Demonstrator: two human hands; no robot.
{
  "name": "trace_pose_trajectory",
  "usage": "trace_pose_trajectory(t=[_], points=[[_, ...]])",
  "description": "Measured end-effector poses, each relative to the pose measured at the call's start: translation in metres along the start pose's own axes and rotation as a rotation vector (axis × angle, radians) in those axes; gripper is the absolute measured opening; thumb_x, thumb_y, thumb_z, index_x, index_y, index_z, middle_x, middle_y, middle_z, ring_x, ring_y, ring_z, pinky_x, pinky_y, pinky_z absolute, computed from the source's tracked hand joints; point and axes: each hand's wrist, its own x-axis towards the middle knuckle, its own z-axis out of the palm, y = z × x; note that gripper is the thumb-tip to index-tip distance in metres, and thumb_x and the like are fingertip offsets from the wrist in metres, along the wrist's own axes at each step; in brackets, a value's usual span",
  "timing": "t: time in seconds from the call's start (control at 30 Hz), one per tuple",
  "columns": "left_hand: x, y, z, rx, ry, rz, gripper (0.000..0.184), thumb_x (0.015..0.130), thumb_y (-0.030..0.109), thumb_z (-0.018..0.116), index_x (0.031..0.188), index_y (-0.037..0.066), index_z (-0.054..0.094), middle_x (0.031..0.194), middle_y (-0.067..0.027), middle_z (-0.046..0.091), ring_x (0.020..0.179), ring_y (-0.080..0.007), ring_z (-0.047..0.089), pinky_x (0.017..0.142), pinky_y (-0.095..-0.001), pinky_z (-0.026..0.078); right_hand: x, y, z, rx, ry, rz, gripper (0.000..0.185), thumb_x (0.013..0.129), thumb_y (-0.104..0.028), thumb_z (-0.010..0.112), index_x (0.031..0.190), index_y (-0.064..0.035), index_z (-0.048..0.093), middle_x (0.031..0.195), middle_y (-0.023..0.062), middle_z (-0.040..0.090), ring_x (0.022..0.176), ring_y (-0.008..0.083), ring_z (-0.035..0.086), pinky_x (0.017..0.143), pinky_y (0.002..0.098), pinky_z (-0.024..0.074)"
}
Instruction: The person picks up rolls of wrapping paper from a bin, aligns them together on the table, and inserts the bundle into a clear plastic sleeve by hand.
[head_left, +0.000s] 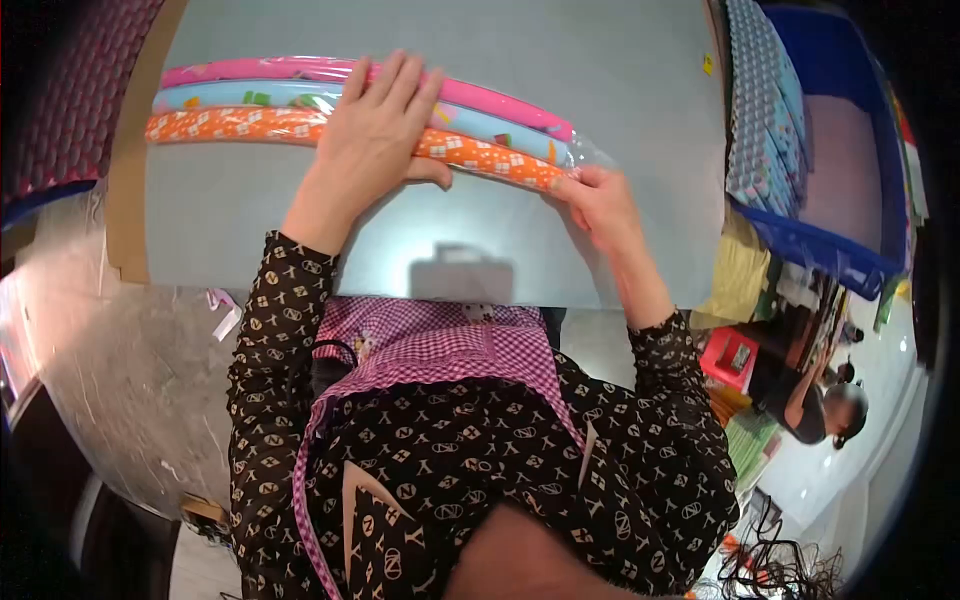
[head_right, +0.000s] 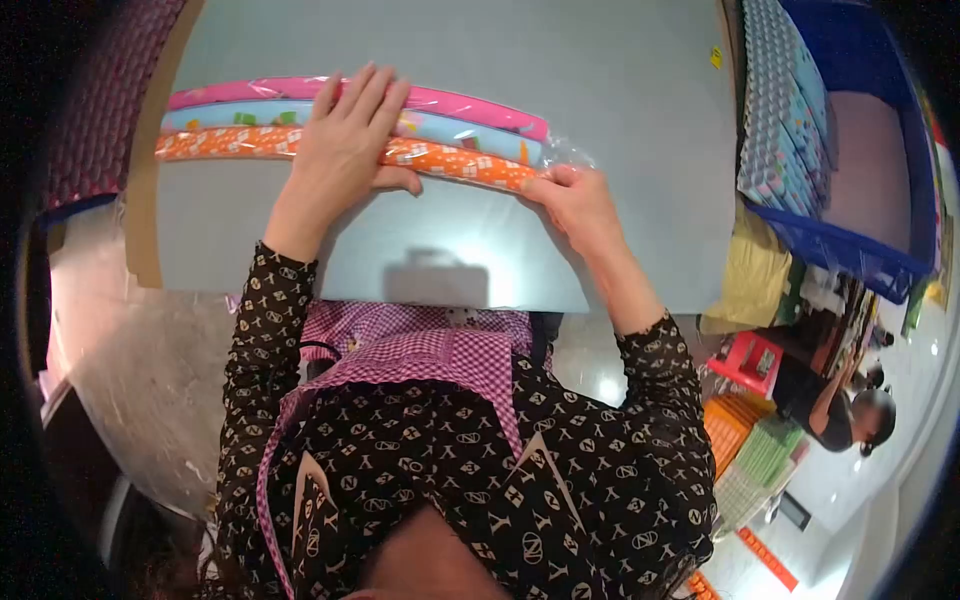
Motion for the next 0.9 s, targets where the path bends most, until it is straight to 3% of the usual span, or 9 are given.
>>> trace_pose_trajectory(t=[0.43, 0.5, 0.7, 0.9], points=[[0.001, 0.003, -0.005, 0.05, -0.021, 0.022, 0.105, 0.055, 0.07, 0.065, 0.132, -0.001, 0.051, 0.131, -0.0161, 0.054, 0.128, -0.0318, 0.048, 0.11, -0.0488, 0.036, 0.013, 0.001, -0.004, 0.325, -0.195, 0.073, 0.018, 0.084, -0.012, 0.07, 0.071, -0.0048, 0.059, 0.054, -0.0026, 0.047, 0.04, 0.0049, 0.036, 0.038, 0.0235, 0.0222], [0.001, 0.003, -0.006, 0.069, -0.015, 0.012, 0.106, 0.057, 0.072, 0.064, 0.132, -0.001, 0.05, 0.13, -0.0164, 0.055, 0.127, -0.0321, 0.048, 0.11, -0.0494, 0.035, 0.015, -0.003, -0.006, 0.2, -0.198, 0.156, 0.019, 0.085, -0.013, 0.068, 0.072, -0.0031, 0.059, 0.055, -0.0017, 0.048, 0.04, 0.0051, 0.036, 0.037, 0.0242, 0.0217], [0.0, 0.005, -0.008, 0.085, -0.04, 0.008, 0.107, 0.058, 0.074, 0.061, 0.136, 0.002, 0.05, 0.133, -0.0155, 0.055, 0.13, -0.0311, 0.047, 0.111, -0.0506, 0.034, 0.021, -0.001, -0.01, 0.277, -0.344, 0.18, 0.02, 0.086, -0.016, 0.068, 0.076, -0.0008, 0.06, 0.058, -0.0014, 0.049, 0.042, 0.0049, 0.037, 0.037, 0.0248, 0.0214], [-0.003, 0.003, -0.006, 0.075, -0.053, -0.001, 0.106, 0.058, 0.075, 0.06, 0.136, 0.004, 0.05, 0.138, -0.0161, 0.052, 0.132, -0.0317, 0.046, 0.112, -0.0517, 0.031, 0.015, 0.001, -0.017, 0.191, -0.245, 0.109, 0.024, 0.088, -0.022, 0.07, 0.08, -0.0015, 0.062, 0.063, -0.0003, 0.052, 0.043, 0.004, 0.039, 0.037, 0.0233, 0.0251]])
